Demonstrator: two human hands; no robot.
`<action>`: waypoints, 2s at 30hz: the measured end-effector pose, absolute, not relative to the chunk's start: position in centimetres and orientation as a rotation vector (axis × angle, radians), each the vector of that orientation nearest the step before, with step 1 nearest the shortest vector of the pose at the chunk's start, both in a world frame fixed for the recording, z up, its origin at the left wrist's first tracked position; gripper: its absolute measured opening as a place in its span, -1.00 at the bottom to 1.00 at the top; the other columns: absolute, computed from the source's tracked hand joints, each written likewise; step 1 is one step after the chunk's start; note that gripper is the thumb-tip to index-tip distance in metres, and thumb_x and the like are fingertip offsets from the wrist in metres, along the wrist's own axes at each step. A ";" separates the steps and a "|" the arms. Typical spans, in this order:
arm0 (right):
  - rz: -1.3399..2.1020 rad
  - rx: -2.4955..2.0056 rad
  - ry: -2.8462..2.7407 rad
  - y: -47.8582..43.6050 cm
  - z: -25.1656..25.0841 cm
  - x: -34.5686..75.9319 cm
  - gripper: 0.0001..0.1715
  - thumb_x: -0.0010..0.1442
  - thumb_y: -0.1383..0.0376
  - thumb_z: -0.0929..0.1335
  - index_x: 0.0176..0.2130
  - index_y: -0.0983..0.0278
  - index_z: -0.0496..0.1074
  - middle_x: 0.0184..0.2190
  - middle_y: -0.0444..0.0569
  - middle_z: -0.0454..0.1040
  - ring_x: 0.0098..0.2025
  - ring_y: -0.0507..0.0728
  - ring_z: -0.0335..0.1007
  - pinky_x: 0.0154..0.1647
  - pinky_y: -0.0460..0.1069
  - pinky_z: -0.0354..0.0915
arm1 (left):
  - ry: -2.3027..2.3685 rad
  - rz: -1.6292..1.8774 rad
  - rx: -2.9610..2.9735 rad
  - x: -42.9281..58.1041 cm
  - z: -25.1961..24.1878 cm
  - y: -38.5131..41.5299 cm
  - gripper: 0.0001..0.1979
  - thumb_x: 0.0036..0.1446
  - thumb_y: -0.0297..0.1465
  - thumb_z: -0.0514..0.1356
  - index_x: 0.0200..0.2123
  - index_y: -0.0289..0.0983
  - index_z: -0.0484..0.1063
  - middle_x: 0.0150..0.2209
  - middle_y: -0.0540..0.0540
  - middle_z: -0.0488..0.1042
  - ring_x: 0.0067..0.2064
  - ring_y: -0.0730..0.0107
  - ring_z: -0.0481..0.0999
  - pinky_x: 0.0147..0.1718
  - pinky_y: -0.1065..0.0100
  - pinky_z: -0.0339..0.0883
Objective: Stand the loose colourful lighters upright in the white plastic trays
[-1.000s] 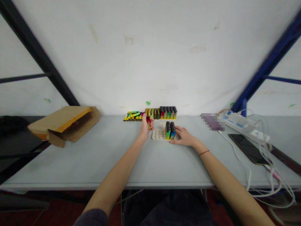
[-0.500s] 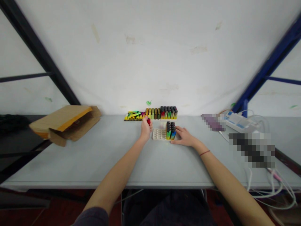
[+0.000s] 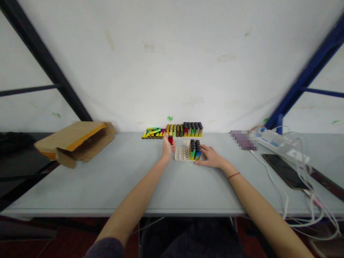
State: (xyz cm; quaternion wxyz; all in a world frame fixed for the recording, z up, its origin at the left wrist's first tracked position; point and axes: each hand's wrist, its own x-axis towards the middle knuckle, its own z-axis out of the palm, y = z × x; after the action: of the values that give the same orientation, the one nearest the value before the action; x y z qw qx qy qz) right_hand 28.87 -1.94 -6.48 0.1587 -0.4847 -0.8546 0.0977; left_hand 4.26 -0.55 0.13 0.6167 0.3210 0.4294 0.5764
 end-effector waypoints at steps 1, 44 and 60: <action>0.279 -1.385 -2.443 -2.0 -6.4 28.9 0.06 0.14 -0.32 0.37 0.38 0.21 0.26 0.39 0.27 0.21 0.39 0.49 0.14 0.38 0.43 0.00 | 0.979 1.316 0.746 4.3 0.0 -0.5 -0.40 0.36 0.02 -0.17 -0.64 -0.19 0.04 -0.76 0.14 -0.11 -0.73 0.59 -0.17 -0.71 0.47 -0.30; 0.310 -1.400 -2.443 -2.2 -6.2 28.8 0.08 0.14 -0.34 0.36 0.38 0.23 0.25 0.40 0.28 0.19 0.41 0.47 0.11 0.40 0.42 -0.03 | 1.073 1.228 1.846 4.4 -3.3 0.6 -0.85 0.15 -0.35 0.30 -0.21 -0.21 0.62 -0.08 -0.17 0.65 0.05 0.04 0.57 0.18 0.11 0.31; 0.296 -1.406 -2.445 -2.5 -5.8 28.5 0.09 0.13 -0.34 0.36 0.37 0.24 0.27 0.40 0.30 0.19 0.40 0.49 0.12 0.39 0.44 -0.02 | 1.488 1.309 2.200 -0.8 -2.2 4.6 -0.63 0.33 -0.40 0.02 0.09 -0.33 0.48 0.12 -0.31 0.54 0.20 0.10 0.47 0.28 0.10 0.21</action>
State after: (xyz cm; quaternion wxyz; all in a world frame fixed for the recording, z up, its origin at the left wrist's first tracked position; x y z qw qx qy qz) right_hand 28.53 -2.54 -5.76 0.1522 -0.4898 -0.8522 0.1033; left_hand -0.83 4.60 -2.16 0.0903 0.7399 0.5007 0.4402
